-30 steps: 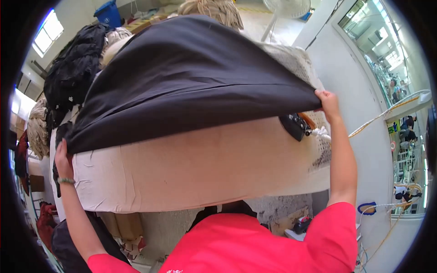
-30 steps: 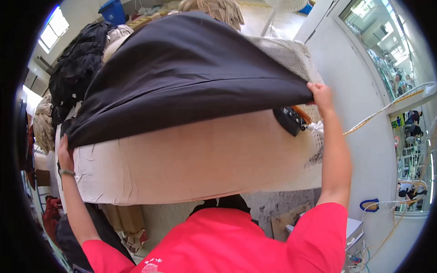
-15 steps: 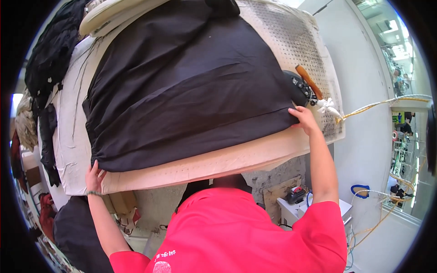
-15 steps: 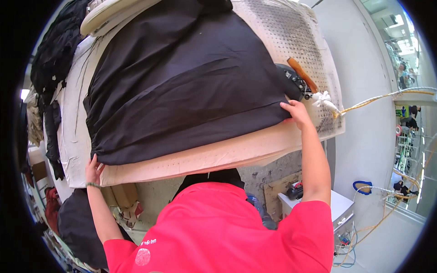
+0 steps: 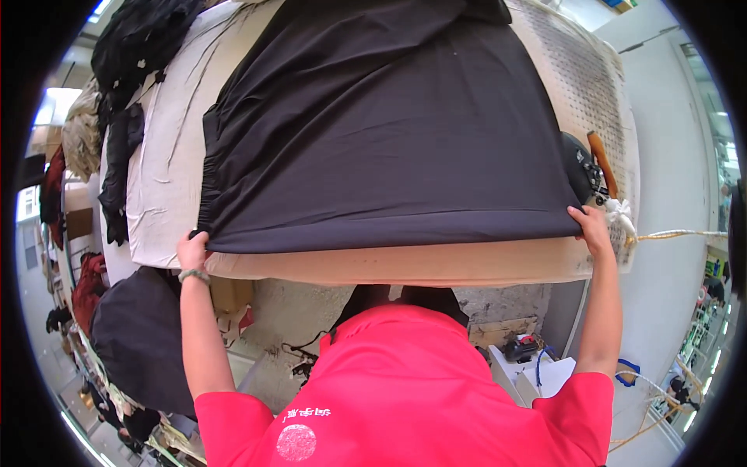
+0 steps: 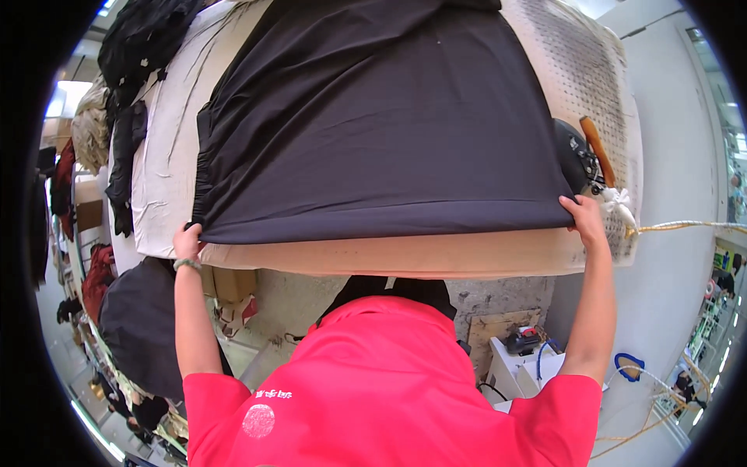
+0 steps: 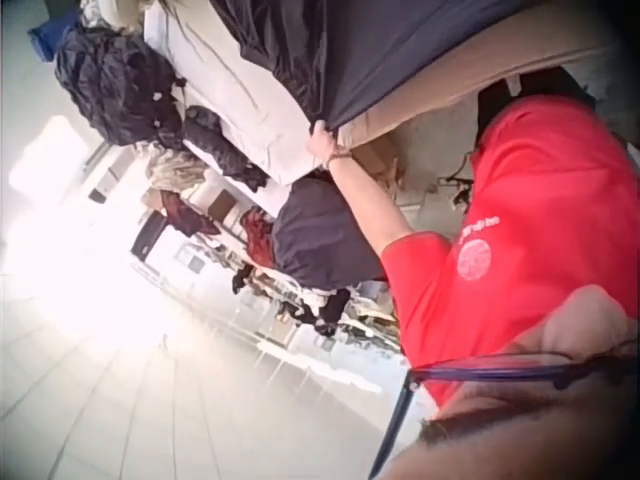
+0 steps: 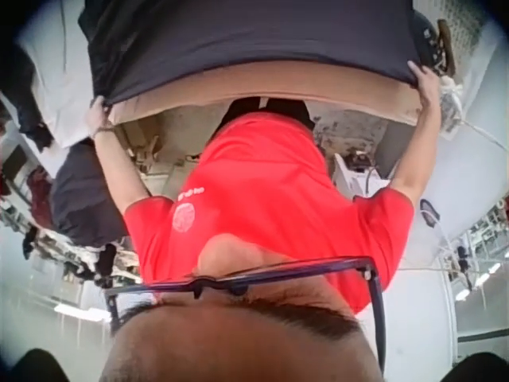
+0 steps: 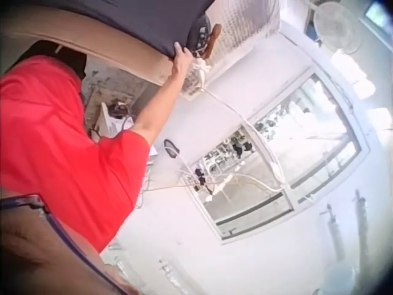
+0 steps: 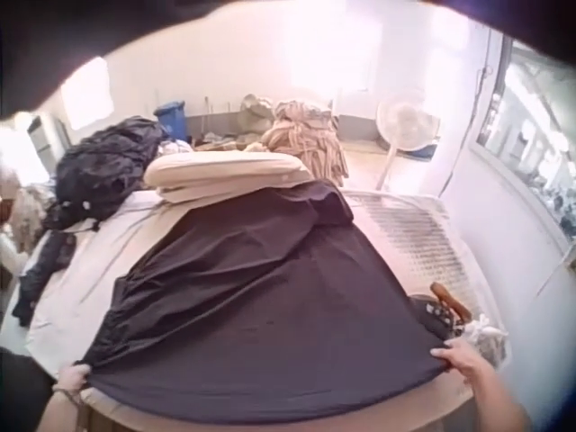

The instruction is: Ironing black garments on an industrial ironing board in a manufacturing facility.

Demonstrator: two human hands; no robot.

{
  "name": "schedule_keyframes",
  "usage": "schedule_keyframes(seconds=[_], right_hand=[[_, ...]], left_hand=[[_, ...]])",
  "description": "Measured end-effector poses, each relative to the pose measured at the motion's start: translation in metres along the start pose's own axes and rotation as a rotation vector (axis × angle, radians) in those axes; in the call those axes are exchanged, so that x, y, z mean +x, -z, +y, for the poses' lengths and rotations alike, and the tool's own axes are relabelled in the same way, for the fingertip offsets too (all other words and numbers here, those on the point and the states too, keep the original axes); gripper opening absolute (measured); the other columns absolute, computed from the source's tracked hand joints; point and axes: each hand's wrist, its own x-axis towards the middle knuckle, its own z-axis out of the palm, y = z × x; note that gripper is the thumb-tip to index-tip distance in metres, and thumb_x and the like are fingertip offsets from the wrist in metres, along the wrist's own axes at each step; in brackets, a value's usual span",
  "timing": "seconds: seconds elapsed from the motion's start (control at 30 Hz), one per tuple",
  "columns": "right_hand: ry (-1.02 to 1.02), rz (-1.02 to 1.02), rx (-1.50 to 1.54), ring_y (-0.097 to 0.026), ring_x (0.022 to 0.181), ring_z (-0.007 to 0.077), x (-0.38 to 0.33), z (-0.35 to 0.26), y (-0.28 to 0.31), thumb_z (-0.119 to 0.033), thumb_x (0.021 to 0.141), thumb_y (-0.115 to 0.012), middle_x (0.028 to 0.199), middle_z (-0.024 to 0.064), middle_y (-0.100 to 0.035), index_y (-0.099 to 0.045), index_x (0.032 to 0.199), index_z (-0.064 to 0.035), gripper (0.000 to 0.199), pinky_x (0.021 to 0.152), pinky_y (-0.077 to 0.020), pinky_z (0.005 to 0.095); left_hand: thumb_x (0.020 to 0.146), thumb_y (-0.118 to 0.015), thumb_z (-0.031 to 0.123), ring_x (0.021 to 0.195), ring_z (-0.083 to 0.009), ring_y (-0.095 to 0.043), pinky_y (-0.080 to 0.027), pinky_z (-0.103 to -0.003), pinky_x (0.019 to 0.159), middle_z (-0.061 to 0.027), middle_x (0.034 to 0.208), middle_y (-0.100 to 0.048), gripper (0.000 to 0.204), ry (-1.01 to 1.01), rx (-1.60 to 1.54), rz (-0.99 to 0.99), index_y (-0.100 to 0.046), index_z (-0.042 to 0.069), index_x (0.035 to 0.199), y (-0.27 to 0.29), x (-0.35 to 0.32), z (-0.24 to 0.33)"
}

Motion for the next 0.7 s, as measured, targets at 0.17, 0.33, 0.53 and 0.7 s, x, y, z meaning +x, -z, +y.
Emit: schedule_keyframes(seconds=[0.17, 0.33, 0.53, 0.7], right_hand=[[0.065, 0.158, -0.104, -0.054, 0.054, 0.011, 0.029, 0.082, -0.011, -0.034, 0.091, -0.075, 0.067, 0.0025, -0.063, -0.068, 0.083, -0.0001, 0.036, 0.046, -0.0435, 0.0301], [0.21, 0.389, -0.199, -0.056, 0.065, 0.012, 0.039, 0.096, -0.035, -0.031, 0.083, -0.084, 0.077, 0.0039, -0.063, -0.065, 0.096, 0.0018, 0.04, 0.059, -0.0475, 0.0302], [0.163, 0.432, -0.418, -0.063, 0.076, 0.0167, 0.015, 0.077, -0.031, -0.039, 0.078, -0.087, 0.083, 0.0093, -0.065, -0.064, 0.096, 0.0016, 0.05, 0.071, -0.0524, 0.0329], [0.049, 0.388, -0.24, -0.063, 0.077, 0.0173, 0.007, 0.047, -0.044, -0.038, 0.08, -0.085, 0.085, 0.0079, -0.067, -0.066, 0.093, 0.0009, 0.046, 0.072, -0.0518, 0.0322]], left_hand=[[0.07, -0.069, 0.006, 0.072, -0.0228, -0.06, -0.05, -0.037, 0.074, -0.01, 0.077, -0.063, 0.02, -0.243, 0.5, 0.206, -0.062, 0.0, 0.088, -0.035, -0.019, -0.02], [0.075, -0.07, 0.004, 0.096, -0.0276, -0.066, -0.052, -0.036, 0.092, -0.0188, 0.11, -0.066, 0.054, -0.172, 0.391, 0.284, -0.054, -0.006, 0.126, -0.02, -0.001, -0.051], [0.091, -0.066, 0.01, 0.075, -0.016, -0.069, -0.055, -0.031, 0.056, -0.0006, 0.093, -0.07, 0.024, 0.247, -0.208, -0.061, -0.065, 0.013, 0.115, -0.036, -0.026, -0.03], [0.084, -0.07, 0.009, 0.077, -0.0157, -0.067, -0.052, -0.031, 0.058, -0.0009, 0.094, -0.07, 0.03, 0.251, -0.174, 0.01, -0.066, 0.011, 0.114, -0.026, -0.025, -0.041]])
